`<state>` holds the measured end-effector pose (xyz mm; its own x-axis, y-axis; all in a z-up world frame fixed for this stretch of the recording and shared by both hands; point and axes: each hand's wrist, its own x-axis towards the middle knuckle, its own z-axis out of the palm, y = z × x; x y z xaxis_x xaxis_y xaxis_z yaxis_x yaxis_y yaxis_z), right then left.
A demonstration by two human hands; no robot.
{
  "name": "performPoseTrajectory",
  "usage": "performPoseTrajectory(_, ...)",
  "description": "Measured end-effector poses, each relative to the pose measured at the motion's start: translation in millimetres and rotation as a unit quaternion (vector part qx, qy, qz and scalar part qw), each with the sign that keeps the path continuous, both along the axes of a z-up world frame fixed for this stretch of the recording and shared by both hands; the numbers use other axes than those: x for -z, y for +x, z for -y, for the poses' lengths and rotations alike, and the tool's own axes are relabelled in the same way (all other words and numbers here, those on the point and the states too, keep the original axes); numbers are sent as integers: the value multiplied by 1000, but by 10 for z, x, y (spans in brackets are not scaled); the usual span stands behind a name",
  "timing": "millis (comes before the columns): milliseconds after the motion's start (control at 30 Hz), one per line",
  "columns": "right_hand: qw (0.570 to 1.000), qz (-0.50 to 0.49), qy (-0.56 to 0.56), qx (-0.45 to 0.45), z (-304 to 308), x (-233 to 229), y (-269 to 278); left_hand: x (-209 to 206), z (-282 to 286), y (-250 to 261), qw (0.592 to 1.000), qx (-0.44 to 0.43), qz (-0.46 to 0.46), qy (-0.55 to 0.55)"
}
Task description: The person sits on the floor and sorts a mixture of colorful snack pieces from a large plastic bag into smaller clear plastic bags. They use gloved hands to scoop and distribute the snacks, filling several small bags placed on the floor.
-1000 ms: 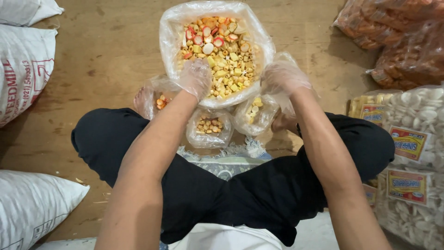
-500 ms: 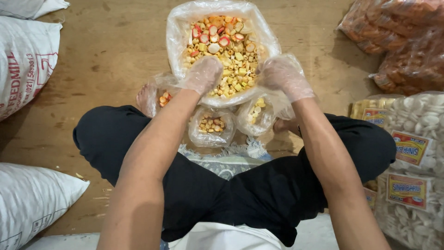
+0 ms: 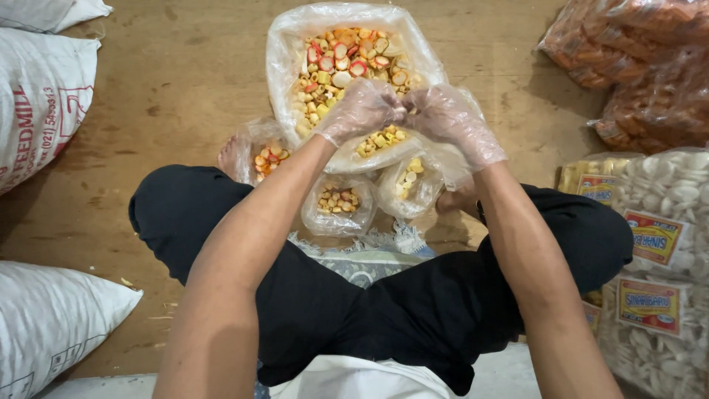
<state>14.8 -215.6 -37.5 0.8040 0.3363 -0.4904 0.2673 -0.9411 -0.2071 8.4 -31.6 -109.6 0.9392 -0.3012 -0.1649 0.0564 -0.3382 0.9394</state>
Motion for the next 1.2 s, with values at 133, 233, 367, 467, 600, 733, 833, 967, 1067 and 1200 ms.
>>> performPoseTrajectory(133,992,22,-110,-61,196,316,-33,-425,-123,-146,992,84,44,84)
performPoseTrajectory(233,997,-33,-11,-72,218,-248,-316,-60,-221,-105,951,122,134,249)
performPoseTrajectory(367,993,-65,77,-53,343,-259,-380,378,-323,-108,891,118,158,409)
performPoseTrajectory(467,996,-48,-8,-77,475,91,-279,884,-337,-154,880,119,113,445)
performPoseTrajectory(600,990,-32,-93,-99,602,435,-147,900,-263,-150,841,180,160,485)
performPoseTrajectory(733,988,-63,-101,-94,557,433,-96,1012,-142,-187,845,160,132,493)
performPoseTrajectory(833,989,-52,-105,-91,533,451,-87,877,-92,-204,825,169,130,524)
performPoseTrajectory(967,987,-41,-107,-111,542,355,-117,768,-59,-193,819,170,135,531)
performPoseTrajectory(1067,985,-32,-106,-130,499,259,-135,936,-113,-133,853,148,133,483)
performPoseTrajectory(1200,983,-22,-105,-150,450,161,-150,903,-93,-128,852,155,130,484)
